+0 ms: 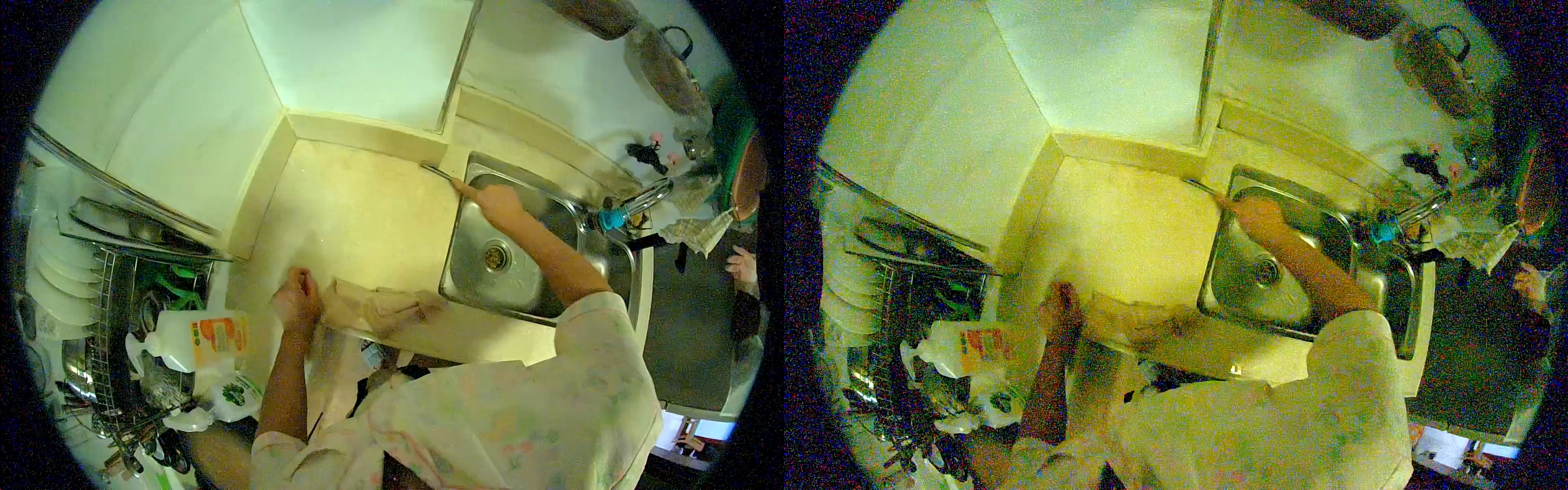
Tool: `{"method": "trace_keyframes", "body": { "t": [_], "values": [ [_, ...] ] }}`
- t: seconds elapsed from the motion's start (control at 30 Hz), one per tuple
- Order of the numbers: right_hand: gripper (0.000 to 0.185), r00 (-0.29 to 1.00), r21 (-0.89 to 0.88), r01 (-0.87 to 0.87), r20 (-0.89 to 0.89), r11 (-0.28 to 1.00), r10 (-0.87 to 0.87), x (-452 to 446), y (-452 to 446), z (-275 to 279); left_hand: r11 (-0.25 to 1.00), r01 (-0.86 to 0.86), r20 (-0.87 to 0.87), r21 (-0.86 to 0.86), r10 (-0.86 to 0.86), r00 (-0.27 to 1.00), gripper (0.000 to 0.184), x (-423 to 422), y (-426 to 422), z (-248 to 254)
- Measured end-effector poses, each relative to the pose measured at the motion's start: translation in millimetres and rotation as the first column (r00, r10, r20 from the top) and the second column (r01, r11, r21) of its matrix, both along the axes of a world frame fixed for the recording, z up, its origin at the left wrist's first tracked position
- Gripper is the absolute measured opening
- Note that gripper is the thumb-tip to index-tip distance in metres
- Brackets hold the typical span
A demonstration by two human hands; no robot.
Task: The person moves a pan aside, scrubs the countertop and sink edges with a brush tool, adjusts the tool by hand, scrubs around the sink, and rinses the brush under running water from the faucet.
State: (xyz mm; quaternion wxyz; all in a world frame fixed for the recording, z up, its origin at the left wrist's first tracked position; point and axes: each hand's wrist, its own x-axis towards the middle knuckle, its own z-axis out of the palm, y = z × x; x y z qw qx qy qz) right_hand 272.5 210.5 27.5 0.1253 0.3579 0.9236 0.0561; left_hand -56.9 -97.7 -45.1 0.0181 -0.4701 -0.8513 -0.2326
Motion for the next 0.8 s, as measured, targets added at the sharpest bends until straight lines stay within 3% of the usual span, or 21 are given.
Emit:
{"method": "trace_keyframes", "body": {
  "t": [0.17,0.33,0.4,0.47,0.5,0.57,0.6,0.63,0.67,0.73,0.77,0.8],
  "values": [
    [0.070,0.980,0.102,-0.058,-0.184,0.993,0.076,-53,11,-14,0.994,0.074,-0.082,0.075,-0.067,0.994,0.012,-7,-5,-8],
    [0.072,0.996,0.076,-0.072,-0.050,0.995,0.076,27,21,-3,0.998,0.044,-0.041,0.038,-0.043,0.998,0.011,-9,-4,-13],
    [0.072,0.999,0.025,-0.050,0.004,0.998,0.050,26,18,-1,0.999,0.022,-0.082,-0.027,-0.024,0.996,0.011,-9,-3,-18],
    [0.072,0.999,-0.020,-0.042,0.026,0.999,0.042,-7,17,-7,0.996,0.060,-0.031,0.065,-0.058,0.998,0.010,-6,-1,-9],
    [0.070,0.991,0.035,-0.067,-0.116,0.997,0.070,-20,8,-9,0.991,0.079,-0.009,0.110,-0.079,0.997,0.010,-6,0,-6],
    [0.067,0.961,-0.025,-0.061,-0.271,0.998,0.052,-9,23,-41,0.988,0.089,-0.146,0.127,-0.071,0.987,0.010,-7,-3,-13],
    [0.064,0.984,-0.033,-0.035,-0.178,0.999,0.029,-1,23,-31,0.986,0.095,-0.212,0.138,-0.064,0.975,0.010,-8,-4,-15],
    [0.062,0.997,-0.040,-0.013,-0.081,0.999,0.010,6,22,-18,0.988,0.092,-0.180,0.121,-0.070,0.981,0.010,-9,-5,-14],
    [0.061,0.984,0.015,-0.019,-0.176,1.000,0.021,37,33,-35,0.990,0.088,-0.145,0.108,-0.072,0.987,0.010,-9,-4,-13],
    [0.060,0.990,0.121,0.030,-0.142,0.992,-0.013,60,31,-18,0.993,0.072,-0.049,0.092,-0.068,0.996,0.011,-10,-1,-15],
    [0.060,0.997,0.170,0.077,-0.016,0.983,-0.075,69,23,-4,0.995,0.065,0.012,0.081,-0.067,0.998,0.011,-12,-1,-20],
    [0.059,0.992,0.164,0.123,-0.042,0.979,-0.118,77,18,-8,0.996,0.063,0.069,0.065,-0.068,0.995,0.011,-13,-3,-22]
  ]
}}
